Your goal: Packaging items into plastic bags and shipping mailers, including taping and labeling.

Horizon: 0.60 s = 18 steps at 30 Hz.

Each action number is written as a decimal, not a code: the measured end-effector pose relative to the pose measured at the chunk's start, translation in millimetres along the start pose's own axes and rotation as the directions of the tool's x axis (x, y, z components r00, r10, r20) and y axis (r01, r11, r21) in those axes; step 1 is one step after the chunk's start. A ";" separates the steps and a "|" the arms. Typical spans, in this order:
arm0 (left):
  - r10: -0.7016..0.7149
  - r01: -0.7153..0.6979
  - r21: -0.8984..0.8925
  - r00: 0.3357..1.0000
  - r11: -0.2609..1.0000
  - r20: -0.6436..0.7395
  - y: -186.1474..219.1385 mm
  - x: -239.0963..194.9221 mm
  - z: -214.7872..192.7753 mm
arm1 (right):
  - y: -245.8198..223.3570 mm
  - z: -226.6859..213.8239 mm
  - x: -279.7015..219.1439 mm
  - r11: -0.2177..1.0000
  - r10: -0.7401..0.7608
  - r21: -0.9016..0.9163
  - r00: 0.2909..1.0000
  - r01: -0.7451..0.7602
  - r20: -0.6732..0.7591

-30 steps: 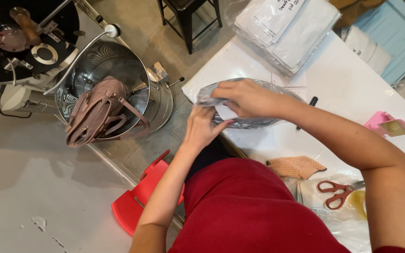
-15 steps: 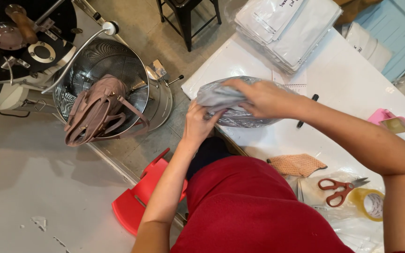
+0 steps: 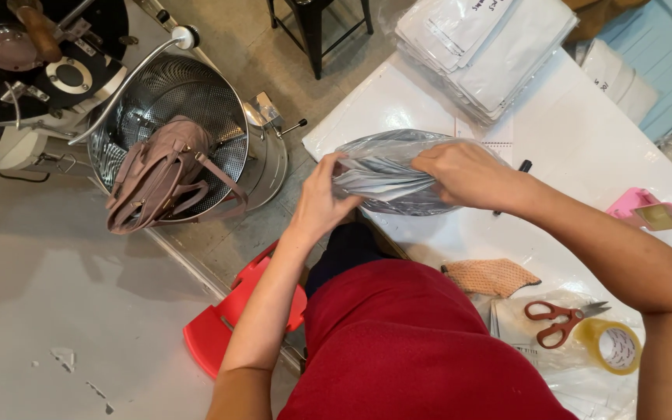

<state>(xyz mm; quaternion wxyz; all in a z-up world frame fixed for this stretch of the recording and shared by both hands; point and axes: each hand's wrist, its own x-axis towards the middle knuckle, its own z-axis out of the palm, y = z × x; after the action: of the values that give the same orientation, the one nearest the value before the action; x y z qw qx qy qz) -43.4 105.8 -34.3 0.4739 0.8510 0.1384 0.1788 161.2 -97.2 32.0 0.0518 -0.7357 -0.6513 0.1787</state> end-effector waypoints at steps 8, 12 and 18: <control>0.059 -0.079 0.159 0.990 0.984 0.125 3.6 -1.3 8.6 | -63.4 -30.0 34.0 0.983 0.017 0.183 0.979 0.021 -0.202; 0.093 -0.118 0.215 0.988 0.969 0.125 -3.2 -1.4 15.1 | -63.8 -8.8 55.9 0.996 -0.045 0.064 0.986 0.056 -0.162; 0.168 -0.218 0.433 0.974 0.875 0.150 -6.8 2.1 13.8 | -66.5 -6.6 59.1 0.999 -0.054 -0.021 0.980 0.050 -0.190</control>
<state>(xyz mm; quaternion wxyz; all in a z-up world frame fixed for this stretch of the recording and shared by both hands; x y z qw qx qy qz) -35.9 99.7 -46.5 0.2524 0.9549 0.0643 0.1426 106.0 -28.6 47.1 0.1125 -0.7325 -0.6638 0.1010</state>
